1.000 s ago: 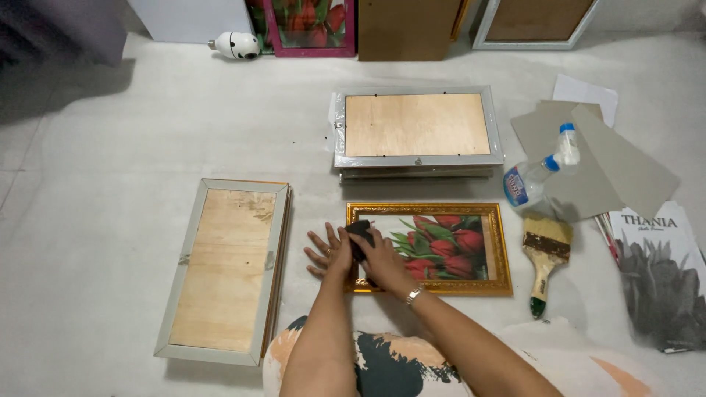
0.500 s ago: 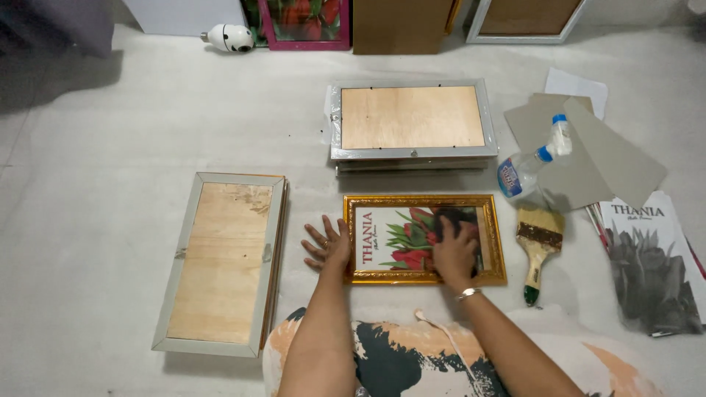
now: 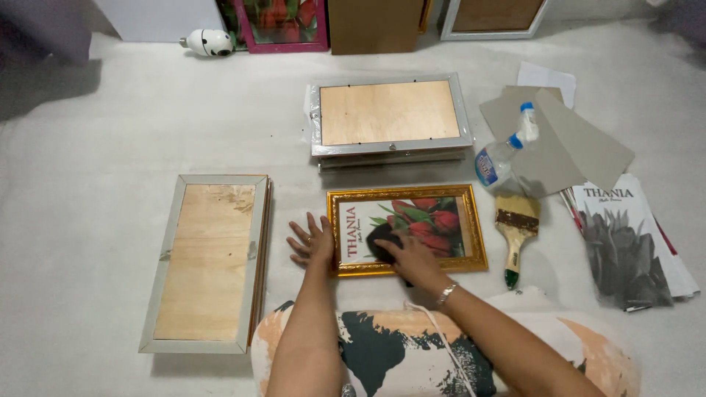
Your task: Cleaning and dusting picture frames and glass using a brush, spray, and cloth.
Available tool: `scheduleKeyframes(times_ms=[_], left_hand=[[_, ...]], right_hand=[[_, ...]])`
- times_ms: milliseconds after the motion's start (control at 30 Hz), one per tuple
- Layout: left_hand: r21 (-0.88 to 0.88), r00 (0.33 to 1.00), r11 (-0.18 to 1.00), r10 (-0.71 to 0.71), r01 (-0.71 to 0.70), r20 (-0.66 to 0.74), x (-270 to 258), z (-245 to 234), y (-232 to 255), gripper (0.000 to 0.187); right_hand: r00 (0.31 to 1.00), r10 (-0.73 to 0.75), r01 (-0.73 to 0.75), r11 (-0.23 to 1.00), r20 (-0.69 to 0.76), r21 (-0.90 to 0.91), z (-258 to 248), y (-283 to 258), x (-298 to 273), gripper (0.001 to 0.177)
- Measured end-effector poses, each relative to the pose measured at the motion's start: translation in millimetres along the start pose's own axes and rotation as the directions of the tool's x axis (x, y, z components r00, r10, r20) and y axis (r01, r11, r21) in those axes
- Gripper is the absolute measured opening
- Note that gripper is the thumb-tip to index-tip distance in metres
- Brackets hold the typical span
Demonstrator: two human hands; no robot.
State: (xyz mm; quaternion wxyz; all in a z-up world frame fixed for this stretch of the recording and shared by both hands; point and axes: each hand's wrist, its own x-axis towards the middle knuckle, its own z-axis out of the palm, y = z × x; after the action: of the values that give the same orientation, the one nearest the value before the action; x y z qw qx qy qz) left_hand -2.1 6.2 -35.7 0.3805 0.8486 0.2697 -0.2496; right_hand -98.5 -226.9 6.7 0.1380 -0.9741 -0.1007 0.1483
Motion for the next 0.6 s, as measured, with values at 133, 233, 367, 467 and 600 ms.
scheduleKeyframes(times_ms=[133, 233, 367, 467, 600], left_hand=[[0.013, 0.999, 0.999, 0.036, -0.036, -0.016, -6.4, -0.7, -3.7, 0.072], [0.095, 0.993, 0.989, 0.113, -0.117, 0.044, -20.6, -10.1, -14.3, 0.076], [0.192, 0.982, 0.964, 0.173, -0.184, 0.075, -17.0, -13.2, -33.5, 0.074], [0.299, 0.973, 0.927, 0.202, -0.226, 0.109, 0.8, -4.2, -53.4, 0.074], [0.332, 0.974, 0.919, 0.173, -0.213, 0.144, -8.0, 7.2, -59.2, 0.076]], right_hand=[[0.975, 0.194, -0.216, 0.942, -0.107, -0.258, 4.5, 106.3, -29.0, 0.069], [0.878, 0.469, -0.477, 0.873, -0.092, -0.097, -26.0, 151.2, -46.2, 0.064], [0.746, 0.661, -0.640, 0.745, -0.081, 0.190, -20.3, 150.2, -51.1, 0.063], [0.711, 0.700, -0.666, 0.702, -0.069, 0.251, 3.0, 150.5, -45.3, 0.063], [0.718, 0.695, -0.684, 0.714, -0.034, 0.150, 25.6, 173.1, -39.7, 0.062]])
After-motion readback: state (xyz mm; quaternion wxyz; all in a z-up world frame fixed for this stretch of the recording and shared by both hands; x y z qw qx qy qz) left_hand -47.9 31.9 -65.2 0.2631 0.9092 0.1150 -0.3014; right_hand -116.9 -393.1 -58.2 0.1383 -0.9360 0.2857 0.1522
